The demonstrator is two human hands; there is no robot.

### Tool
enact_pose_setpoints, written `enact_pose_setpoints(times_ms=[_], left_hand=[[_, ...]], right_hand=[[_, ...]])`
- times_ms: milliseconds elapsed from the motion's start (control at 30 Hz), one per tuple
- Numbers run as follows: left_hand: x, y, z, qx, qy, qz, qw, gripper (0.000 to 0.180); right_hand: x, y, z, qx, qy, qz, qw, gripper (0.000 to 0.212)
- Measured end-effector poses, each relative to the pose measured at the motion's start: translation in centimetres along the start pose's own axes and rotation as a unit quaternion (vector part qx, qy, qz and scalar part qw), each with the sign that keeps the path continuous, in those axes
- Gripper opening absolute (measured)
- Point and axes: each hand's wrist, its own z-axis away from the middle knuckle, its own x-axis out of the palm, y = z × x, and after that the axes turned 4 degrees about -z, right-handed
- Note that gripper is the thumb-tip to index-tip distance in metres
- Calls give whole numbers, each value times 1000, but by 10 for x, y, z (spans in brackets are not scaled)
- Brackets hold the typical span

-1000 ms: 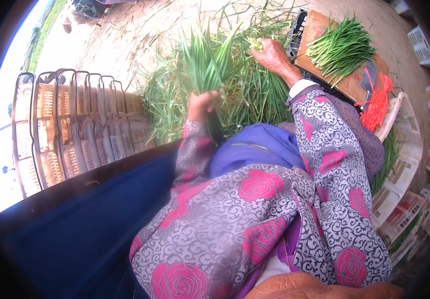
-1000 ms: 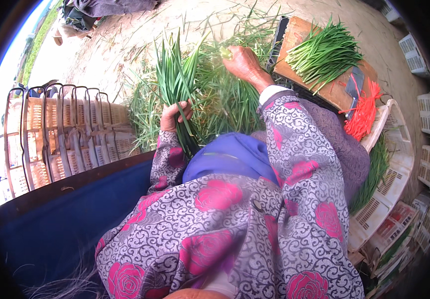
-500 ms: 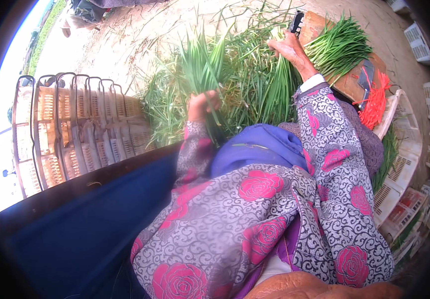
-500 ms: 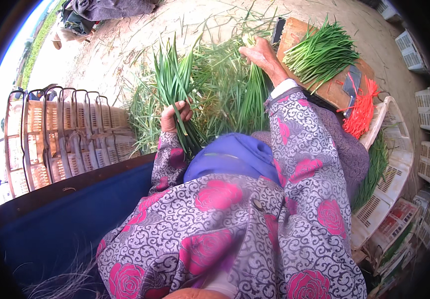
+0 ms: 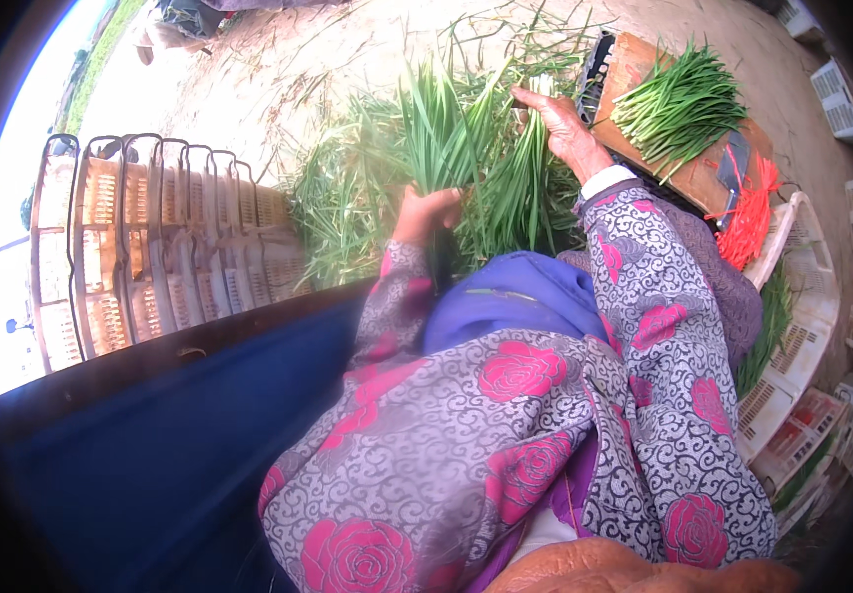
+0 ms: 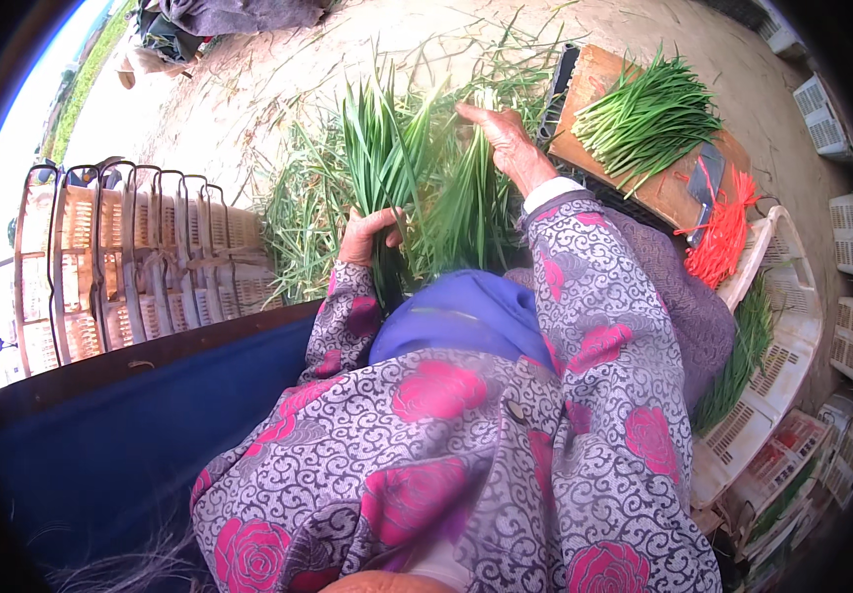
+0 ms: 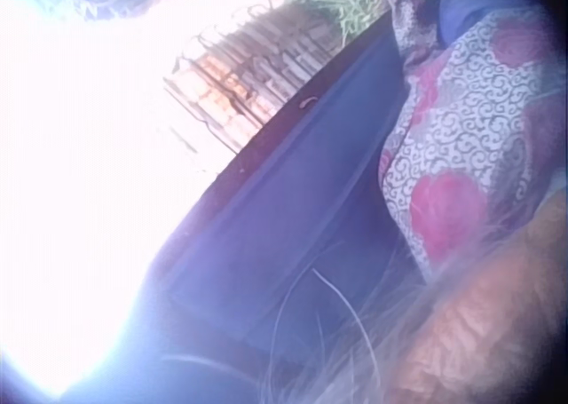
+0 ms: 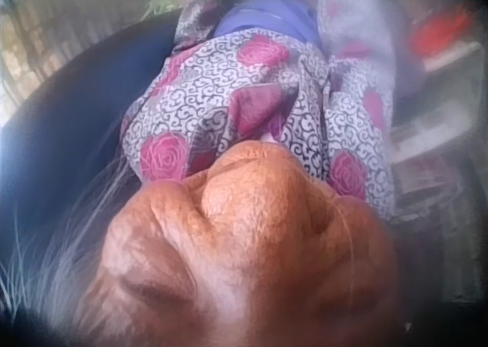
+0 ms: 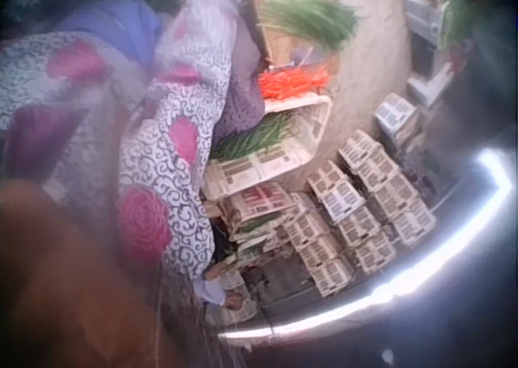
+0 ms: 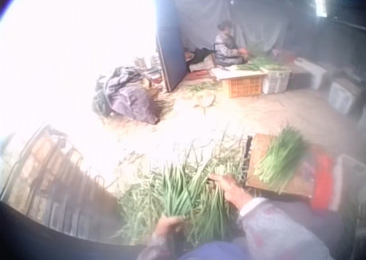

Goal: The person sorts green stems into a bundle by hand, ties the bundle with a red plastic string, and trims the root ends using a cleaver on a wooden board before placing the bundle into a plastic crate.

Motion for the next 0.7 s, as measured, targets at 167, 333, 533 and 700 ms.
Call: enact_pose_setpoints(times_ms=[167,333,533,700], left_hand=[[-1,4,-3,-3,-6,-54,999,15],[1,-1,-2,-29,28,-33,999,32],[-10,-3,-6,-11,28,-37,999,37],[2,3,-3,-26,-11,-41,999,37]], right_hand=[[-31,-9,-17,-72,7,21,997,27],[6,-37,16,-18,-89,-138,986,18],[-27,-42,2,-100,-7,172,980,38],[26,-30,34,-129,-130,191,964,37]])
